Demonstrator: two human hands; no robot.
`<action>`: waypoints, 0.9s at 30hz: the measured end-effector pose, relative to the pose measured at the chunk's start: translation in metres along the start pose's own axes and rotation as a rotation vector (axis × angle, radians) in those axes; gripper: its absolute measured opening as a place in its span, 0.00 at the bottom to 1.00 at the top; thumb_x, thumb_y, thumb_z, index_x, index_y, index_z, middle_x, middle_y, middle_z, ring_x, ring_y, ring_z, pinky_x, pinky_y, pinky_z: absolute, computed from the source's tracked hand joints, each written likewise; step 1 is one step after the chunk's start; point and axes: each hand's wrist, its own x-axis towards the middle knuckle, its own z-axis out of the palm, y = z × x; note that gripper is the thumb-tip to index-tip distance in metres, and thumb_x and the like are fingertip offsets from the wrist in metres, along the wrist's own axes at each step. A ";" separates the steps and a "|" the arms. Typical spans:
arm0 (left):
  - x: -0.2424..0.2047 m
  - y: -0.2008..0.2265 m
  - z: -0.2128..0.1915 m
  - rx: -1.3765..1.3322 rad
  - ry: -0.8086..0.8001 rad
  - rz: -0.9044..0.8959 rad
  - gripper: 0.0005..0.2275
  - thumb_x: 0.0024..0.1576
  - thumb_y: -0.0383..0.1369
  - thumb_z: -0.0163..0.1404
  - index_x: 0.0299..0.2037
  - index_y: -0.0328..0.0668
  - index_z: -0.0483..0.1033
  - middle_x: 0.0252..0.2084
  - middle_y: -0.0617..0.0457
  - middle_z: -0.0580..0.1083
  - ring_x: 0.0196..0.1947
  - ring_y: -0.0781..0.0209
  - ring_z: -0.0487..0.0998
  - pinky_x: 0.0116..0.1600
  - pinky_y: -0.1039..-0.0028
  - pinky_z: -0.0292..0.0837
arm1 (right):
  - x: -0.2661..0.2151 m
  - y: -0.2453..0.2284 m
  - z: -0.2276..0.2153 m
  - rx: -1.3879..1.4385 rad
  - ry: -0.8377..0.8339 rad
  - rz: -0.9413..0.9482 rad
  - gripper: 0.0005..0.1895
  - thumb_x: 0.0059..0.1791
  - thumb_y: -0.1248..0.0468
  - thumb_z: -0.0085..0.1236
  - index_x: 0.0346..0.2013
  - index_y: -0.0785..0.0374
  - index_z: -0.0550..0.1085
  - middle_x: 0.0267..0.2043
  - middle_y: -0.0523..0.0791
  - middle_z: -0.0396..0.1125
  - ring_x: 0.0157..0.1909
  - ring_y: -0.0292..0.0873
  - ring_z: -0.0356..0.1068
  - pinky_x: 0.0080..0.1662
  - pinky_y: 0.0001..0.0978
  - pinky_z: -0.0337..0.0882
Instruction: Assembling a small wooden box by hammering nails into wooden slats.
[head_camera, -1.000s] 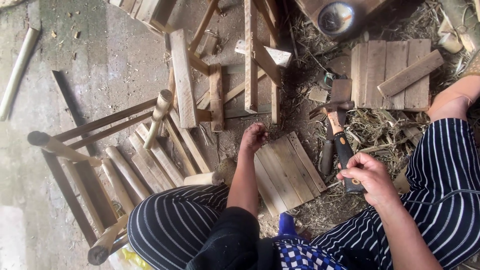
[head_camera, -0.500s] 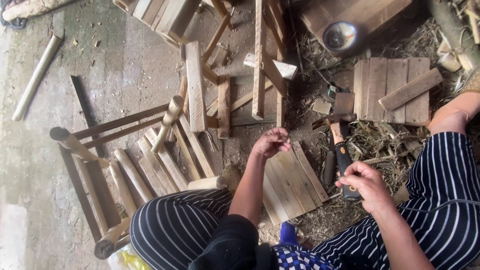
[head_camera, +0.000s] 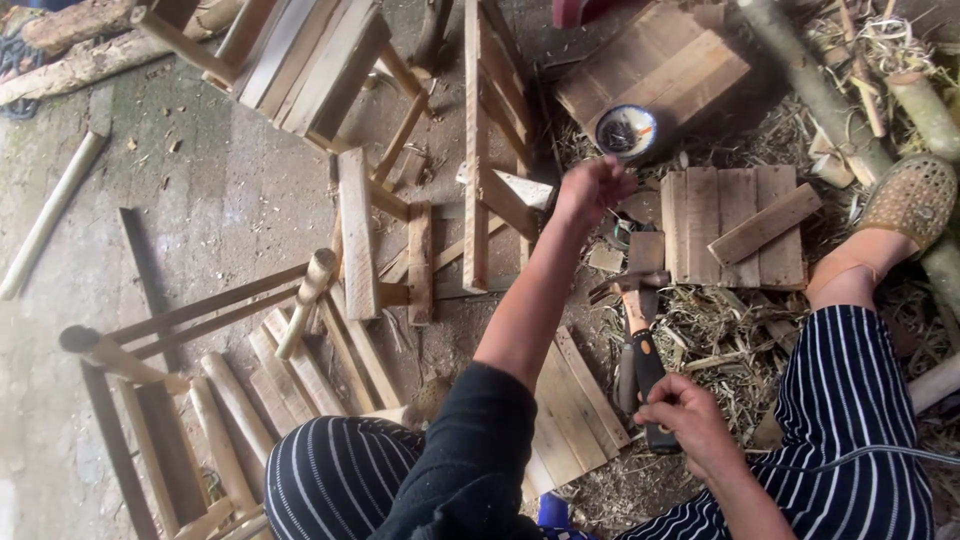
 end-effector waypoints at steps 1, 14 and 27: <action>0.024 0.001 0.003 -0.001 -0.001 -0.007 0.11 0.63 0.26 0.39 0.29 0.38 0.73 0.30 0.46 0.72 0.32 0.50 0.79 0.44 0.57 0.80 | 0.000 0.000 -0.001 0.002 0.005 0.004 0.09 0.42 0.85 0.58 0.29 0.72 0.70 0.33 0.61 0.72 0.34 0.56 0.75 0.34 0.44 0.77; 0.015 0.049 0.060 0.308 0.165 0.049 0.29 0.59 0.47 0.41 0.66 0.34 0.60 0.59 0.34 0.64 0.55 0.40 0.67 0.56 0.43 0.64 | -0.005 -0.014 0.001 0.011 -0.013 0.019 0.11 0.41 0.85 0.59 0.27 0.71 0.69 0.33 0.58 0.71 0.31 0.53 0.72 0.33 0.41 0.76; -0.161 -0.120 -0.188 1.753 0.282 -0.042 0.13 0.53 0.45 0.56 0.48 0.65 0.81 0.46 0.66 0.77 0.55 0.57 0.74 0.57 0.52 0.75 | -0.008 -0.004 0.020 -0.046 -0.041 -0.197 0.21 0.41 0.80 0.62 0.48 0.74 0.73 0.37 0.64 0.71 0.34 0.54 0.74 0.34 0.44 0.74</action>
